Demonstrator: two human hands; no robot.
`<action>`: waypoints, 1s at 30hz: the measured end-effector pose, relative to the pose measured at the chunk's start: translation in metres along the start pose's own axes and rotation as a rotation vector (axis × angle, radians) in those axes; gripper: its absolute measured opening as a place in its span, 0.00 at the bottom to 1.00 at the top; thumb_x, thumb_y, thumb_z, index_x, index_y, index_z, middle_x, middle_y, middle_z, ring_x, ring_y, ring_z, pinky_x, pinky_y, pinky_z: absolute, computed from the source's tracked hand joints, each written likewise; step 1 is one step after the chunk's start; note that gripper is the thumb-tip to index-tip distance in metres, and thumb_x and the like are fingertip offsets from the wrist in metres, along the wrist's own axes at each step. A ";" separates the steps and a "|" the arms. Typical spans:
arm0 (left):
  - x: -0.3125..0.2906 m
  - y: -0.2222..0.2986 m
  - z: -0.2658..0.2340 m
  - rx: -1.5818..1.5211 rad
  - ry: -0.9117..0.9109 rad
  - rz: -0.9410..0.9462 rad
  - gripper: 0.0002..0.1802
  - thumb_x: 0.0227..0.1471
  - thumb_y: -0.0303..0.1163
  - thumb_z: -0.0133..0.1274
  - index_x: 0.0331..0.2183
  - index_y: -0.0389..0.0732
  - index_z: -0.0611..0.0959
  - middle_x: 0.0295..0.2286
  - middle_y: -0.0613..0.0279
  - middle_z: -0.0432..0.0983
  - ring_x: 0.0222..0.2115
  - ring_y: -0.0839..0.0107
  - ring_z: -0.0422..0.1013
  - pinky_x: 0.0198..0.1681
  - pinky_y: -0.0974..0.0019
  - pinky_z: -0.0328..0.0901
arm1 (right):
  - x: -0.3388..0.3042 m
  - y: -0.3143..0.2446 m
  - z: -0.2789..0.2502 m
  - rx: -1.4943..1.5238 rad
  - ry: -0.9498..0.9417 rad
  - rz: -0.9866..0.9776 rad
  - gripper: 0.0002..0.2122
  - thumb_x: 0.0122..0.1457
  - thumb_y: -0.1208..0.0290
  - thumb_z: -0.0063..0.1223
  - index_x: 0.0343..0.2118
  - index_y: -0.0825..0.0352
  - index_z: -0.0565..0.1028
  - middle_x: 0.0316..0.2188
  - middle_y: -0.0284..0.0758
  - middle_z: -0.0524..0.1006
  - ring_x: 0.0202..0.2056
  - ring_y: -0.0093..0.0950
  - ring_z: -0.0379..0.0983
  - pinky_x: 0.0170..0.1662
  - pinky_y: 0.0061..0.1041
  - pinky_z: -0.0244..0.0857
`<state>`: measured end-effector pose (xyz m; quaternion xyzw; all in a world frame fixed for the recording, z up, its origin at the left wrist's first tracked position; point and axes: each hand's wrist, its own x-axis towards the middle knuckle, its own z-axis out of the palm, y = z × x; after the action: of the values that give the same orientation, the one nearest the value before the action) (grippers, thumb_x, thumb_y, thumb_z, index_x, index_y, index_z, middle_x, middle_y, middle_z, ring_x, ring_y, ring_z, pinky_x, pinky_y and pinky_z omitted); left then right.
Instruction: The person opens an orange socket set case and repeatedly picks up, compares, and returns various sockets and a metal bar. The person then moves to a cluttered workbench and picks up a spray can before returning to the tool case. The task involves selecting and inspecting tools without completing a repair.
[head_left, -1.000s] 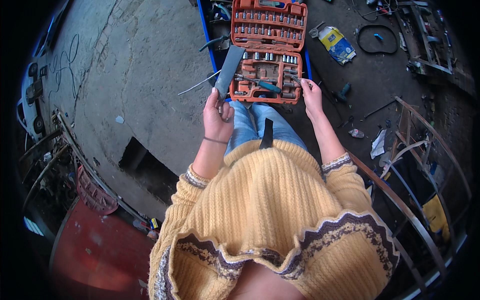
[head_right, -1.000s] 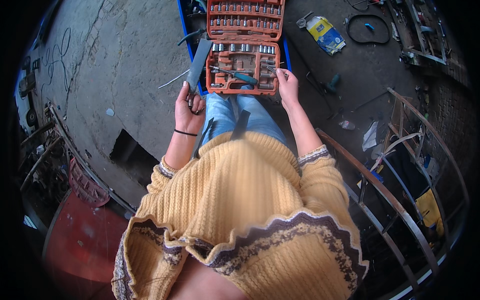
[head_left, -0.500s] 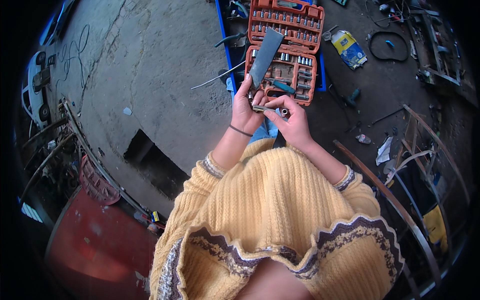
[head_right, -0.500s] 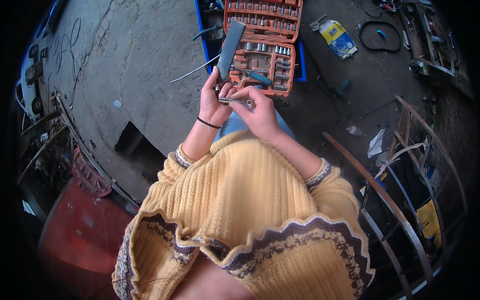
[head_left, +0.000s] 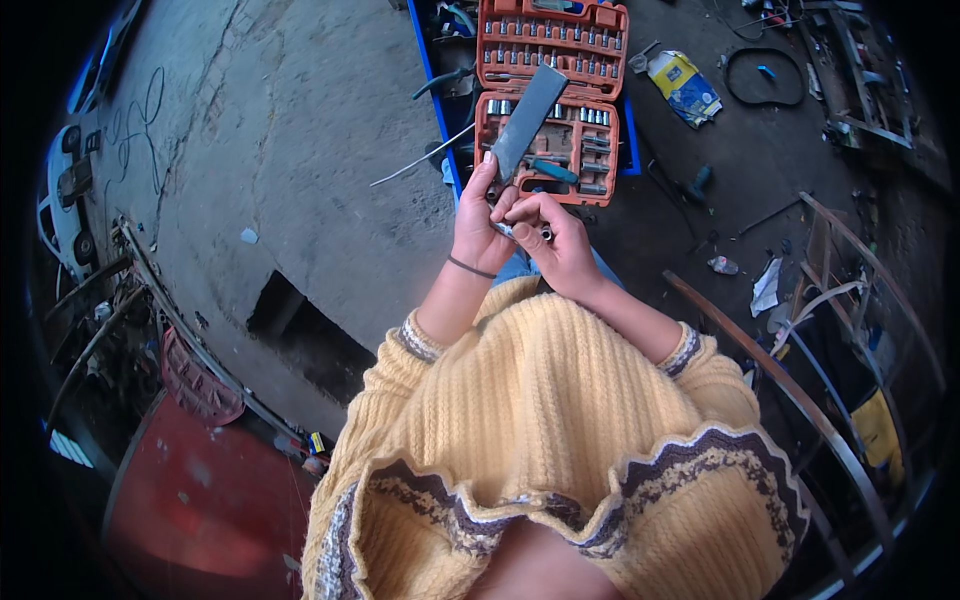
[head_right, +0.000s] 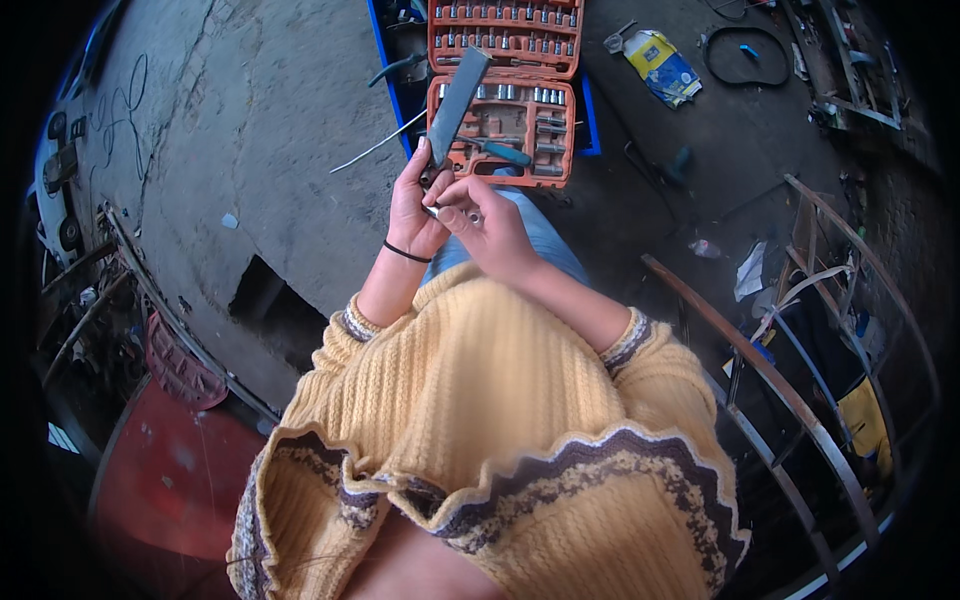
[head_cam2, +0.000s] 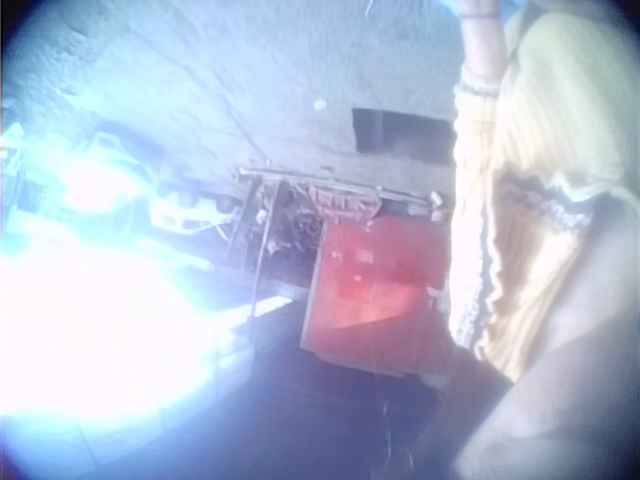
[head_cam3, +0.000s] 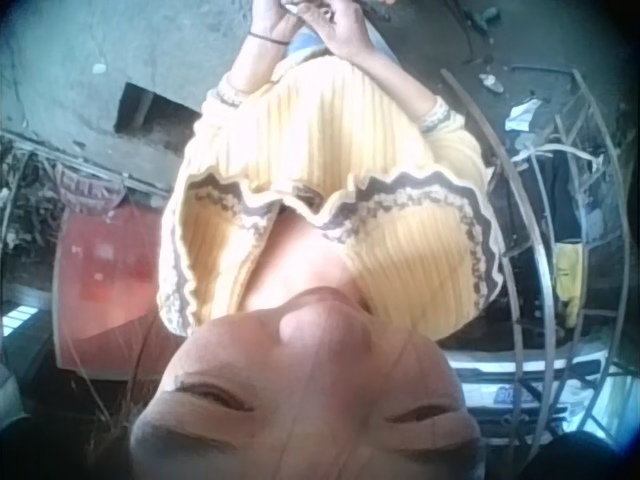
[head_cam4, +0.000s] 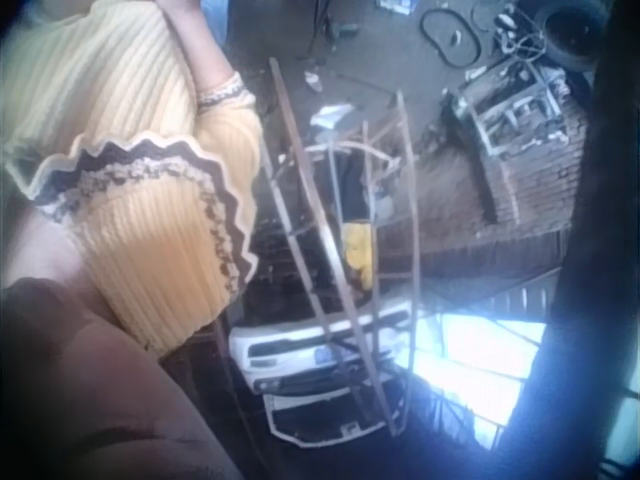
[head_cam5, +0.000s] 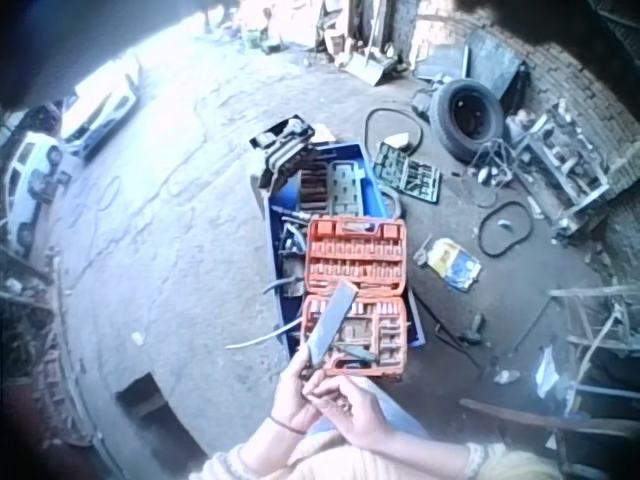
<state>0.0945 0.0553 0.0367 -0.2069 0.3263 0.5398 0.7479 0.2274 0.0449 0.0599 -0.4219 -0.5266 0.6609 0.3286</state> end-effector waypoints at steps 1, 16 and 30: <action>-0.001 0.002 0.001 0.010 0.003 0.007 0.21 0.58 0.50 0.45 0.23 0.43 0.70 0.06 0.72 0.52 0.09 0.79 0.49 0.13 0.76 0.47 | -0.001 0.001 -0.006 0.270 -0.065 0.172 0.17 0.64 0.54 0.39 0.41 0.65 0.68 0.32 0.29 0.74 0.28 0.19 0.66 0.33 0.16 0.59; -0.014 0.017 0.010 -0.085 0.039 0.074 0.19 0.60 0.44 0.44 0.23 0.40 0.69 0.08 0.73 0.56 0.07 0.82 0.48 0.13 0.78 0.49 | 0.005 -0.008 -0.025 1.185 -0.127 0.478 0.24 0.67 0.56 0.26 0.55 0.71 0.60 0.52 0.44 0.67 0.53 0.32 0.65 0.56 0.29 0.59; -0.017 0.019 0.003 -0.172 0.068 0.143 0.14 0.58 0.37 0.47 0.27 0.38 0.70 0.16 0.69 0.63 0.07 0.83 0.50 0.13 0.76 0.47 | -0.001 0.077 -0.064 0.281 0.181 0.691 0.13 0.64 0.76 0.39 0.50 0.69 0.68 0.37 0.32 0.69 0.38 0.20 0.71 0.44 0.19 0.67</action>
<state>0.0736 0.0521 0.0513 -0.2644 0.3179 0.6104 0.6756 0.2867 0.0533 -0.0210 -0.5821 -0.2265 0.7584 0.1863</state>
